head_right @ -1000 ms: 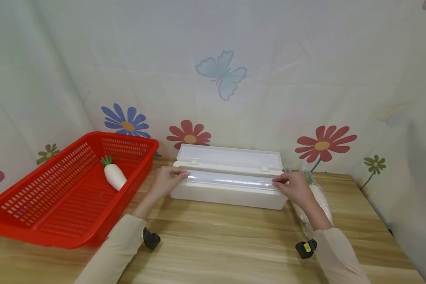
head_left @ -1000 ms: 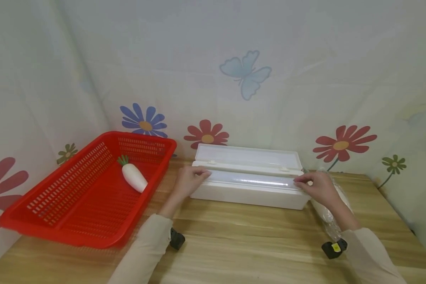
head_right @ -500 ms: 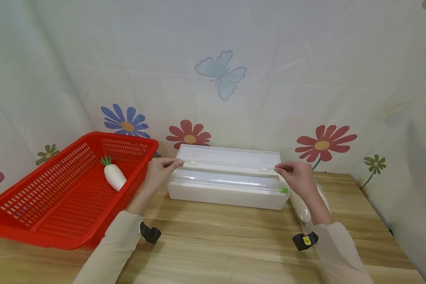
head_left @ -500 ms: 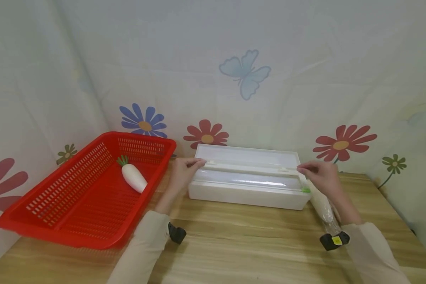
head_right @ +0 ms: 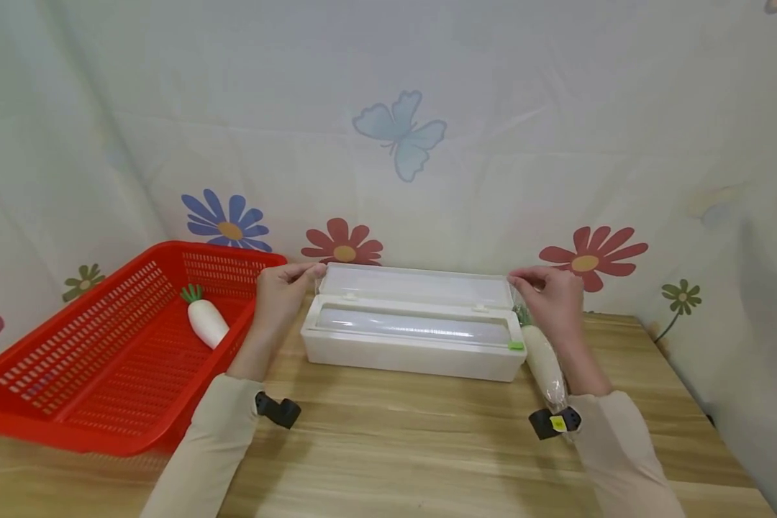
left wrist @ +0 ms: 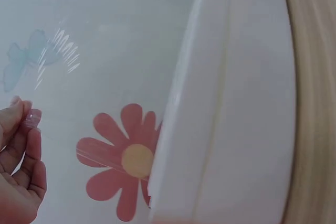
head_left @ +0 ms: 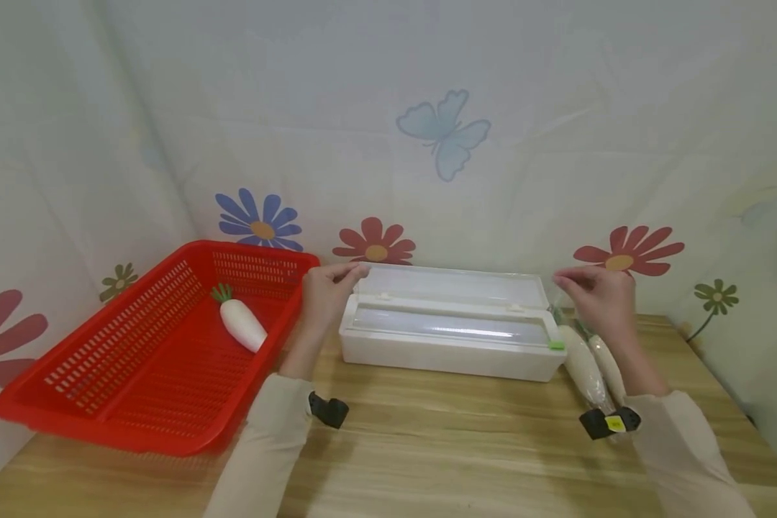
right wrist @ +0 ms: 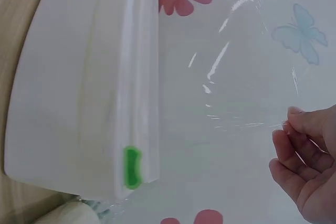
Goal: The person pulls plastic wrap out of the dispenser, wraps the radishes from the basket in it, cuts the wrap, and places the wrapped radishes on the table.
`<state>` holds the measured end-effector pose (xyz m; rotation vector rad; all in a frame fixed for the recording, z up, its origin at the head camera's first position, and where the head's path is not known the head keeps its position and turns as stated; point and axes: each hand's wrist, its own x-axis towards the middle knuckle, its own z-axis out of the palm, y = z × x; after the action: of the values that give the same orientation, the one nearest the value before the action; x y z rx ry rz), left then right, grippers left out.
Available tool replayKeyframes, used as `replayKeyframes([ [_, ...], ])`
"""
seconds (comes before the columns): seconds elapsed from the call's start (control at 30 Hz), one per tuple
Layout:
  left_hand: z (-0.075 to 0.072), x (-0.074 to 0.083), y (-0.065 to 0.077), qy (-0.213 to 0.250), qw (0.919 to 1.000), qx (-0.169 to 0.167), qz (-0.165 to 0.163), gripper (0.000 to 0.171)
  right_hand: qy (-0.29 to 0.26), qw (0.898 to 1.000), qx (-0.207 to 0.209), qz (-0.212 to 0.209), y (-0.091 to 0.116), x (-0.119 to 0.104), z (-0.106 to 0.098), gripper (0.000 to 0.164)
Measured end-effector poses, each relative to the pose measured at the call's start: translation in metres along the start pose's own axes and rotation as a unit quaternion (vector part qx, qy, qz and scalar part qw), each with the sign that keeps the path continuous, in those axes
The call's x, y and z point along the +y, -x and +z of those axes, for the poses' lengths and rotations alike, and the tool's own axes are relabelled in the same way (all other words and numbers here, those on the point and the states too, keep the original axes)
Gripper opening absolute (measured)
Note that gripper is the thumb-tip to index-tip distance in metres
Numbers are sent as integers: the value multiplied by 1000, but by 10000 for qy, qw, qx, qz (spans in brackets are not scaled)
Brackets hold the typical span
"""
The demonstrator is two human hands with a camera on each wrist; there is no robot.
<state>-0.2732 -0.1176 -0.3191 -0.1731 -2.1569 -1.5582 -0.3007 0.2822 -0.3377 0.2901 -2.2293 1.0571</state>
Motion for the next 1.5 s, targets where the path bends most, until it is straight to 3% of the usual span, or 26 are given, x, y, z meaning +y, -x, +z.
replayKeyframes([
  [0.13, -1, 10, -2, 26, 9999, 138, 43, 30, 358, 9992, 149, -105, 5, -61, -13, 25],
  [0.27, -2, 20, -4, 208, 9995, 248, 20, 30, 351, 9990, 266, -4, 4, -86, -19, 20],
  [0.4, -5, 30, -3, 434, 9985, 315, -122, 32, 346, 9980, 509, 122, 1, -93, -21, 19],
  [0.6, -9, 43, -4, 580, 9974, 433, 67, 35, 136, 9966, 746, 336, -2, -105, -26, 21],
  [0.83, -13, 57, -5, 641, 9962, 565, 141, 37, -117, 9943, 1049, 163, -9, -113, -34, 22],
  [1.13, -18, 74, -7, 654, 9926, 758, 686, 32, -403, 9933, 1046, 278, -12, -126, -43, 26],
  [1.3, -20, 83, -6, 710, 9891, 842, 976, 30, -264, 9903, 1318, 351, -15, -132, -47, 27],
  [1.5, -22, 94, -8, 749, 9850, 866, 1294, 24, -466, 9871, 1504, 279, -15, -135, -54, 23],
])
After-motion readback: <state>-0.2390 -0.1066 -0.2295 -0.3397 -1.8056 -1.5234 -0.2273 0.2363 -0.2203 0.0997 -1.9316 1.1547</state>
